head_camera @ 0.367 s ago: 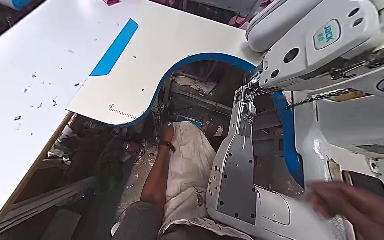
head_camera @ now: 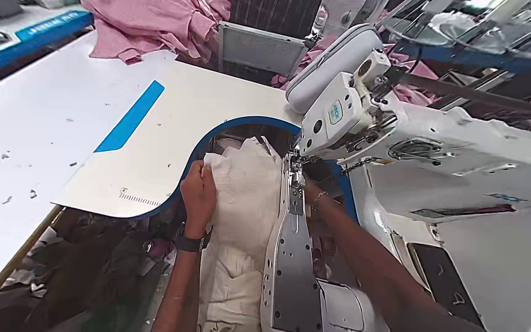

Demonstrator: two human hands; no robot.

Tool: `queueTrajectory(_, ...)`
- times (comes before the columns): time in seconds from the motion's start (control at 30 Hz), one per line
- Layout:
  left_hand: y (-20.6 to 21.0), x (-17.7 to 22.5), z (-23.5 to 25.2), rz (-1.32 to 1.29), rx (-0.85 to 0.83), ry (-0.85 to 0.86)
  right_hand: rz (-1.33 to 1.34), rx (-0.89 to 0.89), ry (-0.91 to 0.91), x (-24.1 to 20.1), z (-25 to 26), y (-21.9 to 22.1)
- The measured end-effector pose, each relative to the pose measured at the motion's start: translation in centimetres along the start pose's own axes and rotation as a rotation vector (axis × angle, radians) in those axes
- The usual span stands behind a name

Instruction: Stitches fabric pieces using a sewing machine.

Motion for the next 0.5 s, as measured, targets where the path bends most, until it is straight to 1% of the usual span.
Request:
queueTrajectory(0.03, 0.2, -1.8, -2.0, 0.051, -0.020, -0.093, -0.288, -0.012, -0.123, 2.7, 2.2, -0.9)
queueTrajectory(0.07, 0.9, -3.2, -3.9, 0.098, -0.091, -0.191, -0.583, -0.072, -0.191, 4.4, 2.7, -1.3)
queueTrajectory(0.1, 2.1, -4.9, -6.4, 0.154, -0.219, -0.297, -0.869, -0.201, -0.148, 6.8, 1.1, -1.2)
queueTrajectory(0.13, 3.6, -7.1, -9.7, 0.214, -0.424, -0.432, -1.083, -0.344, -0.025, 9.6, -2.3, -0.8)
queueTrajectory(0.17, 5.0, -9.6, -12.6, 0.267, -0.661, -0.558, -1.201, -0.427, 0.101, 11.9, -5.7, -0.8)
queueTrajectory(0.2, 6.1, -11.8, -14.4, 0.286, -0.840, -0.630, -1.234, -0.425, 0.165, 12.8, -7.8, -1.1)
queueTrajectory(0.23, 6.9, -12.9, -15.0, 0.257, -0.926, -0.660, -1.196, -0.355, 0.158, 12.1, -9.0, -1.5)
queueTrajectory(0.27, 7.6, -12.2, -14.3, 0.186, -0.922, -0.641, -1.123, -0.223, 0.103, 9.5, -9.8, -2.1)
queueTrajectory(0.3, 8.1, -9.9, -12.4, 0.067, -0.833, -0.573, -1.006, -0.047, -0.031, 5.7, -10.4, -2.2)
queueTrajectory(0.33, 8.8, -6.1, -10.1, -0.109, -0.718, -0.494, -0.873, 0.130, -0.227, 1.6, -11.4, -2.1)
queueTrajectory(0.37, 9.8, -2.0, -9.1, -0.318, -0.668, -0.472, -0.771, 0.282, -0.463, -1.6, -13.4, -1.3)
queueTrajectory(0.4, 10.9, 1.8, -9.8, -0.518, -0.737, -0.514, -0.704, 0.401, -0.698, -3.2, -16.0, 0.1)
queueTrajectory(0.43, 11.9, 4.6, -11.7, -0.675, -0.869, -0.582, -0.681, 0.510, -0.898, -3.6, -18.3, 1.2)
queueTrajectory(0.47, 12.6, 6.0, -13.7, -0.778, -0.978, -0.649, -0.703, 0.609, -1.051, -3.1, -19.9, 1.7)
queueTrajectory(0.5, 13.0, 6.1, -14.8, -0.819, -1.048, -0.677, -0.725, 0.660, -1.144, -2.5, -20.7, 1.6)
Point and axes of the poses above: each hand's wrist, its own z-axis towards the middle knuckle, its own y-axis out of the palm, x = y × z, the point moved 10 cm from there along z, towards the middle knuckle, and after that the axes turned 13 degrees about -z, right-handed, at the moved point
